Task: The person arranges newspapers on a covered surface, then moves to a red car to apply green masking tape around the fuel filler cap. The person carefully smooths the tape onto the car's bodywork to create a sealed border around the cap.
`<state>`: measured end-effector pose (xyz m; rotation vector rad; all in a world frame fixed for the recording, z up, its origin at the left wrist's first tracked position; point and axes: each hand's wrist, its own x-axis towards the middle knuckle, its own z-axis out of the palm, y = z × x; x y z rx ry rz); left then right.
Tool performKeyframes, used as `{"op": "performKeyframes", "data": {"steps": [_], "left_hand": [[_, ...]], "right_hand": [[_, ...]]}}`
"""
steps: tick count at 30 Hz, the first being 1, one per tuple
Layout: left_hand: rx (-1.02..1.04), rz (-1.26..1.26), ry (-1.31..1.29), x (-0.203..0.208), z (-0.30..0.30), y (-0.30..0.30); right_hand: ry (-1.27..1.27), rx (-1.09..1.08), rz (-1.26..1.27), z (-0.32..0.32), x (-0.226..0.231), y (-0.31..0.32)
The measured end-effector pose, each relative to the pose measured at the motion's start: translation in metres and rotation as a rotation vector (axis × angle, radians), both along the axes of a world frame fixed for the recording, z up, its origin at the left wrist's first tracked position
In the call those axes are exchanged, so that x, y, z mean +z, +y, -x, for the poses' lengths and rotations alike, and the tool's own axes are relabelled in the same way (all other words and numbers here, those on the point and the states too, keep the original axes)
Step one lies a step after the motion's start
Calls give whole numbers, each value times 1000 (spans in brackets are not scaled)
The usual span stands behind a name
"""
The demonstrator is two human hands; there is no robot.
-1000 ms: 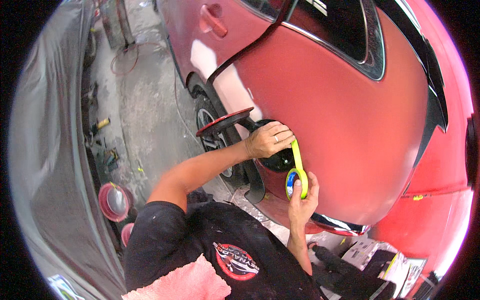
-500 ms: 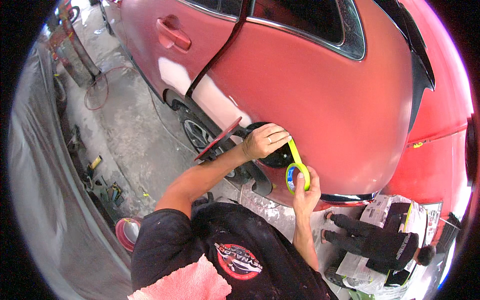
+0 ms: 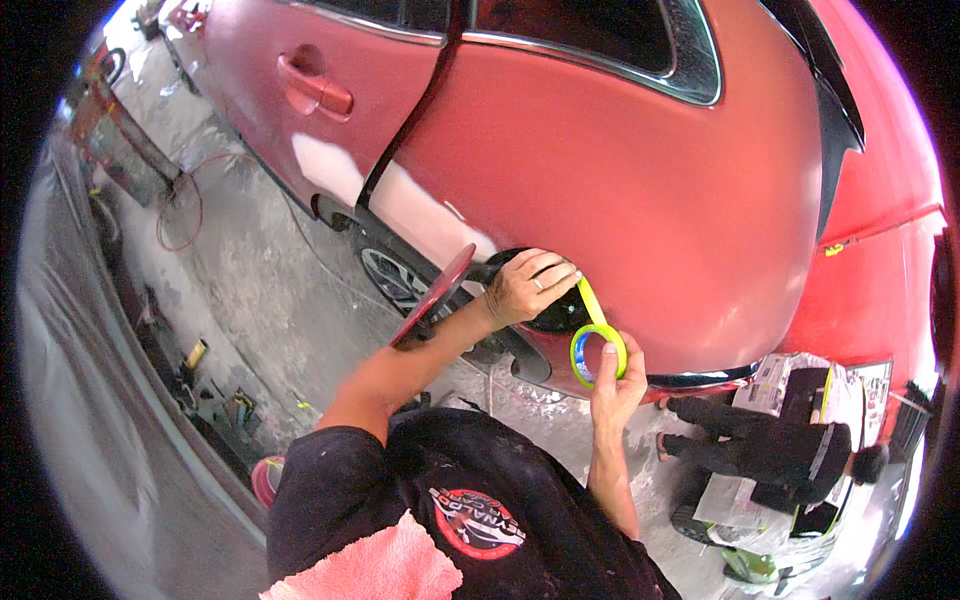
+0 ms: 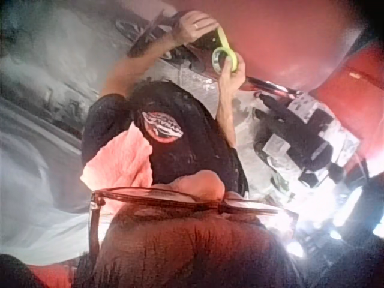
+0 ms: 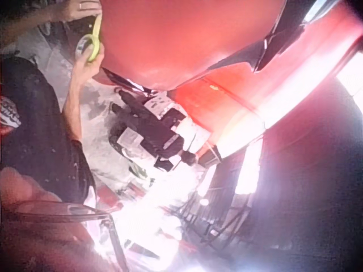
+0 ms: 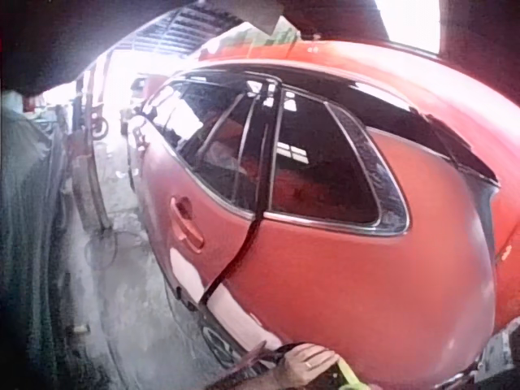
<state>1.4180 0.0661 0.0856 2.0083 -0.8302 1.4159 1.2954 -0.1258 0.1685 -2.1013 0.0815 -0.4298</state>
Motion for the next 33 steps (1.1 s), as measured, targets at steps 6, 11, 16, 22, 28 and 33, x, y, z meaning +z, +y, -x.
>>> {"op": "performKeyframes", "data": {"steps": [6, 11, 16, 22, 28, 33], "left_hand": [[11, 35, 4, 3, 1, -3], [-9, 50, 44, -2, 3, -6], [-26, 234, 256, 5, 44, -4], [-39, 134, 286, 15, 59, 1], [-67, -29, 177, 19, 28, -10], [-39, 5, 55, 14, 11, -17]], "right_hand": [[-3, -50, 18, 0, 3, 10], [-22, -114, 62, 1, 6, 21], [-68, -165, 112, 1, 4, 27], [-63, -171, 96, 5, 10, 34], [-82, -167, 70, 6, 7, 38], [-169, -142, 86, 11, -1, 42]]}}
